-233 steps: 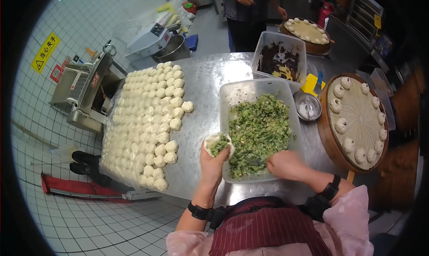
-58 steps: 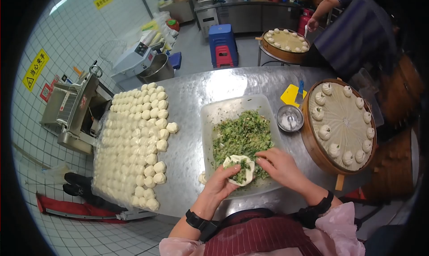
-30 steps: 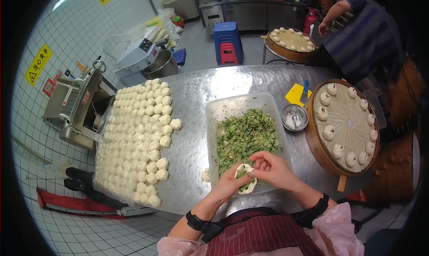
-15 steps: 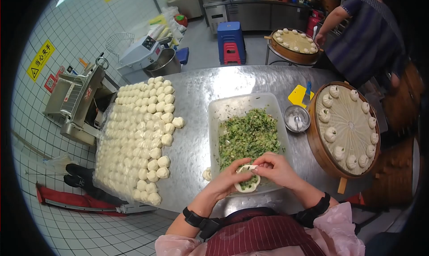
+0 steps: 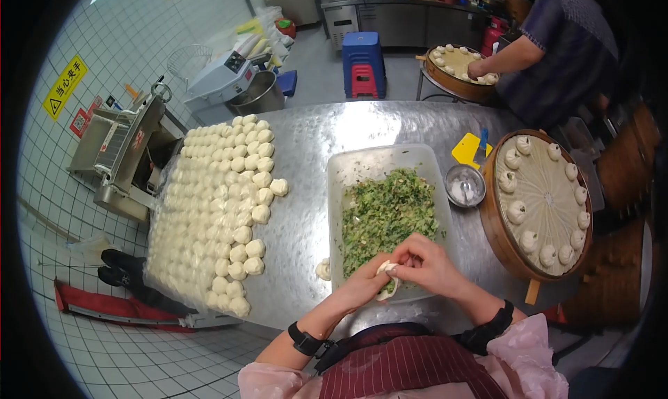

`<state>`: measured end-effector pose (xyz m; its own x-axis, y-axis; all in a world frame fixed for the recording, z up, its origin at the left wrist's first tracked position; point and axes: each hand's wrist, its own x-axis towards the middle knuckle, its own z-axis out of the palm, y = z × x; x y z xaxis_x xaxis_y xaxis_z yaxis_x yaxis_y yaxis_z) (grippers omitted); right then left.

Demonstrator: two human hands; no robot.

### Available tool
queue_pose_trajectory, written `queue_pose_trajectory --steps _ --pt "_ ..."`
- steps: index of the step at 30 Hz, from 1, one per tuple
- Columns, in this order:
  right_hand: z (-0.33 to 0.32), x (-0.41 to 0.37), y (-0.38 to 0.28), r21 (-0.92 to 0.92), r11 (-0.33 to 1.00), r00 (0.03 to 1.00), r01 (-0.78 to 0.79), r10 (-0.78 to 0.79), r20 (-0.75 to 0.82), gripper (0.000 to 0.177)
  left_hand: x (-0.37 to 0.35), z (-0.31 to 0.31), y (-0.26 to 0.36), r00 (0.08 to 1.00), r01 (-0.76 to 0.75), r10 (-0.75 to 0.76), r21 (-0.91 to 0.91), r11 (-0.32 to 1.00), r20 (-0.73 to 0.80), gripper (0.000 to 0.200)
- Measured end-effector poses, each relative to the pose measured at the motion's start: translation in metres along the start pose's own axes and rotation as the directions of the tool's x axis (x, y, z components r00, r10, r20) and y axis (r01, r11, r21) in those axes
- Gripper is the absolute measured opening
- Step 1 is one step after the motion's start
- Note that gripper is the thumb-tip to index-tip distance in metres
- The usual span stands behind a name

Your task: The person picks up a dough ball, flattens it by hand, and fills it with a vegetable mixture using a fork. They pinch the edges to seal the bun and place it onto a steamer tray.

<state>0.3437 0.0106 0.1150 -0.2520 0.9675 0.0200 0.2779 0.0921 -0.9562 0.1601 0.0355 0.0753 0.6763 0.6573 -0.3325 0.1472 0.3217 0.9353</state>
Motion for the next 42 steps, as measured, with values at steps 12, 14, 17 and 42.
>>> queue_pose_trajectory --steps 12,14,17,42 --pt "-0.001 0.004 0.021 0.199 0.969 0.975 -0.149 0.177 -0.131 0.015 -0.009 -0.008 0.012 0.991 0.095 -0.127 -0.505 0.858 -0.030 0.041" --pt "0.001 0.002 0.017 0.110 0.993 0.991 -0.041 0.054 -0.118 0.015 -0.009 -0.002 0.014 0.984 0.072 -0.103 -0.209 0.975 -0.146 0.037" --pt "0.001 0.001 0.008 0.010 0.998 0.991 0.054 -0.052 -0.119 0.016 -0.011 0.004 0.019 0.993 0.033 -0.043 -0.095 0.995 -0.110 0.034" --pt "0.003 0.001 0.018 0.058 0.998 0.991 -0.007 0.015 -0.135 0.021 -0.018 0.000 0.021 0.973 -0.057 -0.051 -0.449 0.892 -0.225 0.039"
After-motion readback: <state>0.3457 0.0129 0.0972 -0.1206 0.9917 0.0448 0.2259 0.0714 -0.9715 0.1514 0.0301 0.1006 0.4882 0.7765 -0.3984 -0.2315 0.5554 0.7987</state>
